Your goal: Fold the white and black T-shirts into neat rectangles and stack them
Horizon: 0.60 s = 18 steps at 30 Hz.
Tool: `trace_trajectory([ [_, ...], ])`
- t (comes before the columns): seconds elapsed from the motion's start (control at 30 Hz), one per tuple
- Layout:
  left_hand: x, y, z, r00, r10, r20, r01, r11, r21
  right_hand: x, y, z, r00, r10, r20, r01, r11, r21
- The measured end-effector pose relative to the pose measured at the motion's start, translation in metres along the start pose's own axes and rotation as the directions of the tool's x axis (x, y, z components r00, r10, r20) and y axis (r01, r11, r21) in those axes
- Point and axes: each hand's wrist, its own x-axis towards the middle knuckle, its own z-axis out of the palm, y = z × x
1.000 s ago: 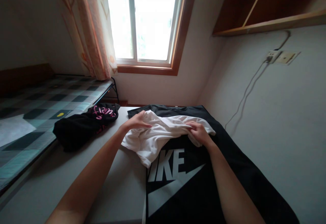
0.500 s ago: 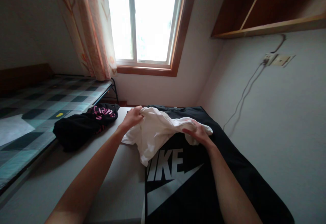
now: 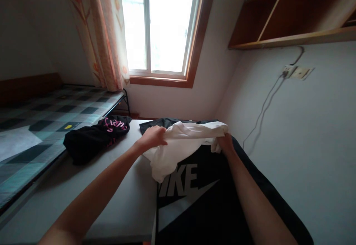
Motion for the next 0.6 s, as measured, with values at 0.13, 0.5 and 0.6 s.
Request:
trace_trajectory([
  [0.13,0.017,-0.006,-0.011,0.981,-0.056,-0.186,0.088,0.982,0.166,0.012,-0.030,-0.023,0.933,-0.042,0.357,0.016,0.997,0.075],
  [0.5,0.011,-0.018,-0.055,0.982,0.164,-0.089,-0.176,0.974,-0.146,-0.011,-0.049,-0.045,0.759,-0.067,0.648,0.251,0.948,-0.196],
  [0.6,-0.003,-0.020,-0.045,0.989,0.147,0.023,-0.148,0.989,0.027,-0.019,-0.048,-0.047,0.770,-0.122,0.627,0.184,0.982,-0.036],
])
